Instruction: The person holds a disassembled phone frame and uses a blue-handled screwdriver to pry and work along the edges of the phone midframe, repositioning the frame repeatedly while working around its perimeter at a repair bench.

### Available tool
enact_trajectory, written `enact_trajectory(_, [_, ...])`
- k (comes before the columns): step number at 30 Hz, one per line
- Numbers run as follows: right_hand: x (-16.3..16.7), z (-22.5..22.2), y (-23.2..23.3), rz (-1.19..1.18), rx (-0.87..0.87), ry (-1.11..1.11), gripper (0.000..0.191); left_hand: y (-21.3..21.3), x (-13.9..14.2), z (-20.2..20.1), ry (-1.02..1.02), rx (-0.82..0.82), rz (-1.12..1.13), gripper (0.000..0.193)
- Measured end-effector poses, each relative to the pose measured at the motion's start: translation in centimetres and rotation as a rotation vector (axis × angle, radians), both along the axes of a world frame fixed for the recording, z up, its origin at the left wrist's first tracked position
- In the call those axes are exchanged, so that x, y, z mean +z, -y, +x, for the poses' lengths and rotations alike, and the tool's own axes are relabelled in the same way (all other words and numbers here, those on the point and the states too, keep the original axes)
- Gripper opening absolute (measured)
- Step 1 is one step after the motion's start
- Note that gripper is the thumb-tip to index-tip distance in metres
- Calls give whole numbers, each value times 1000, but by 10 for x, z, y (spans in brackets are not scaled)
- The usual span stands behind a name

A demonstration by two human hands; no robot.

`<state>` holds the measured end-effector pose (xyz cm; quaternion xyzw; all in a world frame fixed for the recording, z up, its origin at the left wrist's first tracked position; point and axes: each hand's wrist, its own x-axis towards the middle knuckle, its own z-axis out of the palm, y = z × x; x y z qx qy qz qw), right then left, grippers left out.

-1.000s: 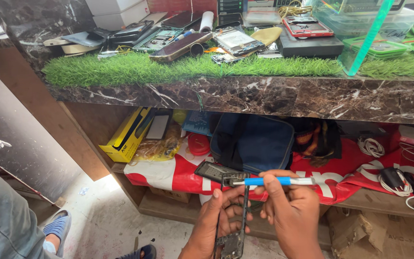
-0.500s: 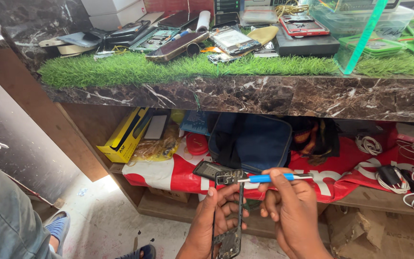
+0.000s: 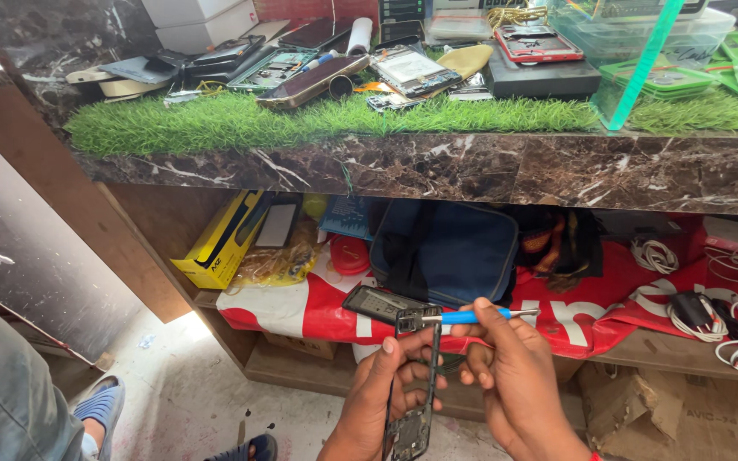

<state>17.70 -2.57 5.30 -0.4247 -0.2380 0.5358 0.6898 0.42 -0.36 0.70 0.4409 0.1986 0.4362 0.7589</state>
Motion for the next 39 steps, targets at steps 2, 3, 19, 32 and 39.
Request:
enact_trajectory(2, [-1,-1,-1,-20,-2,-21,31,1,2,-2,-11,27,-9,85])
enact_trajectory(3, [-1,-2,-1,-30,-4,-33,30,1,3,-2,-19,39,-14,84])
enact_trajectory(19, [-9,4,-8,-114,81,-102,31,4,9,1,-38,37,-72,82])
enact_trajectory(32, [-20,19,-16,16,136,-304,25,-9,2,-4,48,50,-137,84])
enact_trajectory(39, [-6,12,-6,221,15,144,27,-6,8,-9,105,24,-188,86])
